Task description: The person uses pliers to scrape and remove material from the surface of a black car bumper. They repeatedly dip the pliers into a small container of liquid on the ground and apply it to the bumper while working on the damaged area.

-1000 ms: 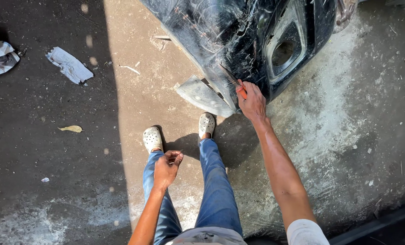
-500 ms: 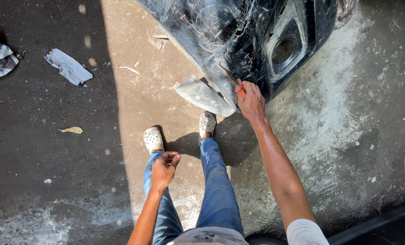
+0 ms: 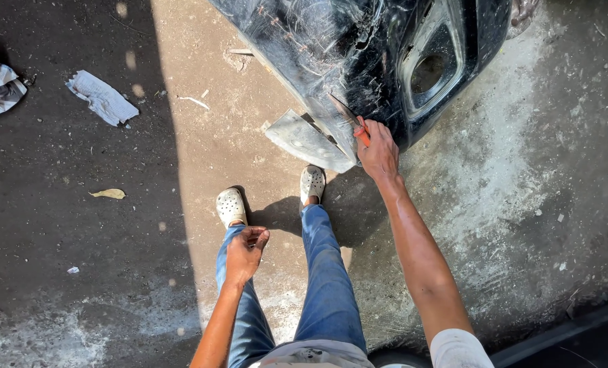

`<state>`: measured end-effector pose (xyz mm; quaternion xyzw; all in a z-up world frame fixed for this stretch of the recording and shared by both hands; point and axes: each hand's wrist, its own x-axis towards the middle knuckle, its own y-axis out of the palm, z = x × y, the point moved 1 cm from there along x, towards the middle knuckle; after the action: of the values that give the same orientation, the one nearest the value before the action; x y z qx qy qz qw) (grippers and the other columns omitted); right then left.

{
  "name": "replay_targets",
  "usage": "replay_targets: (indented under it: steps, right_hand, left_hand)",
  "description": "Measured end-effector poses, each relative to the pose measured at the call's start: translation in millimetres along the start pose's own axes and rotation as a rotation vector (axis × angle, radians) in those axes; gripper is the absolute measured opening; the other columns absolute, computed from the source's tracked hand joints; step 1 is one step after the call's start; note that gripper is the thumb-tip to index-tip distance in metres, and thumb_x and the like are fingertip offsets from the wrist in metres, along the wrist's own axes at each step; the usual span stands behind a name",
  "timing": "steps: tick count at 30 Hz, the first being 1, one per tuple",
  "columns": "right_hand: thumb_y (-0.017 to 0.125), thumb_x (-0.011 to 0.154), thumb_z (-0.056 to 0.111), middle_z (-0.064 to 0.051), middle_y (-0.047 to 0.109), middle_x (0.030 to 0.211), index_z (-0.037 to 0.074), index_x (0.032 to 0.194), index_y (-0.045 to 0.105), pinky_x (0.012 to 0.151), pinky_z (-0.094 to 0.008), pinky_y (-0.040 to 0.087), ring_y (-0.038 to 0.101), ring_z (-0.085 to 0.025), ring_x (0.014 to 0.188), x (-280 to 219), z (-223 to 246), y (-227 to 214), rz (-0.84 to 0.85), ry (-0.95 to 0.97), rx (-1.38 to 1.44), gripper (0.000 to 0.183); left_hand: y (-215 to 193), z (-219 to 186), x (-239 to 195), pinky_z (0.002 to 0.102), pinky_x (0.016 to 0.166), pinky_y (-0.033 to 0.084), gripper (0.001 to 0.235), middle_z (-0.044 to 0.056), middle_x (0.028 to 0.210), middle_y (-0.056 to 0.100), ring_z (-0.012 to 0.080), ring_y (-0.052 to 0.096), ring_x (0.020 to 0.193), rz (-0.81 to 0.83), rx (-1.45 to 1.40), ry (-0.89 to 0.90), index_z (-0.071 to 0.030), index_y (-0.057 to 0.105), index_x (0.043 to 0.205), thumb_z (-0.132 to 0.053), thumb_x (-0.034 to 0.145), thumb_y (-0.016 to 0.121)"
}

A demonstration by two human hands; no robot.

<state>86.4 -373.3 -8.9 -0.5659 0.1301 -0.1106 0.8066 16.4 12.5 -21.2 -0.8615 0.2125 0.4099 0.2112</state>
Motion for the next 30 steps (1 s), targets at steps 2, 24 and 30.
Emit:
replay_targets:
  steps: [2, 24, 30]
  right_hand:
    - [0.069, 0.096, 0.013, -0.018, 0.067, 0.11, 0.002, 0.12, 0.06, 0.083, -0.05, 0.052, 0.064, -0.04, 0.103, 0.0, -0.2, -0.1, 0.0, 0.0, -0.002, 0.028]
    - [0.07, 0.093, 0.011, -0.019, 0.066, 0.109, 0.004, 0.122, 0.06, 0.082, -0.051, 0.051, 0.063, -0.042, 0.102, -1.7, 6.4, -1.5, 0.002, 0.005, 0.017, 0.032]
    - [0.071, 0.091, 0.011, -0.018, 0.065, 0.11, 0.005, 0.123, 0.059, 0.083, -0.051, 0.052, 0.063, -0.041, 0.103, -2.0, 1.7, 2.5, 0.024, 0.033, -0.042, 0.035]
  left_hand:
    - [-0.7, -1.3, -1.1, 0.033, 0.085, 0.059, 0.033, 0.01, 0.1, 0.081, 0.0185, 0.078, 0.095, -0.001, 0.003, -0.004, -0.006, 0.076, 0.111, -0.033, 0.093, 0.072]
    - [1.2, 8.1, 3.2, 0.032, 0.083, 0.058, 0.032, 0.011, 0.097, 0.08, 0.0186, 0.078, 0.092, -0.023, -0.04, 0.03, -0.002, 0.075, 0.109, -0.029, 0.092, 0.073]
    - [-3.7, 7.8, 0.3, 0.032, 0.083, 0.058, 0.03, 0.011, 0.097, 0.08, 0.0184, 0.078, 0.092, -0.021, -0.044, 0.03, -0.002, 0.075, 0.11, -0.028, 0.093, 0.072]
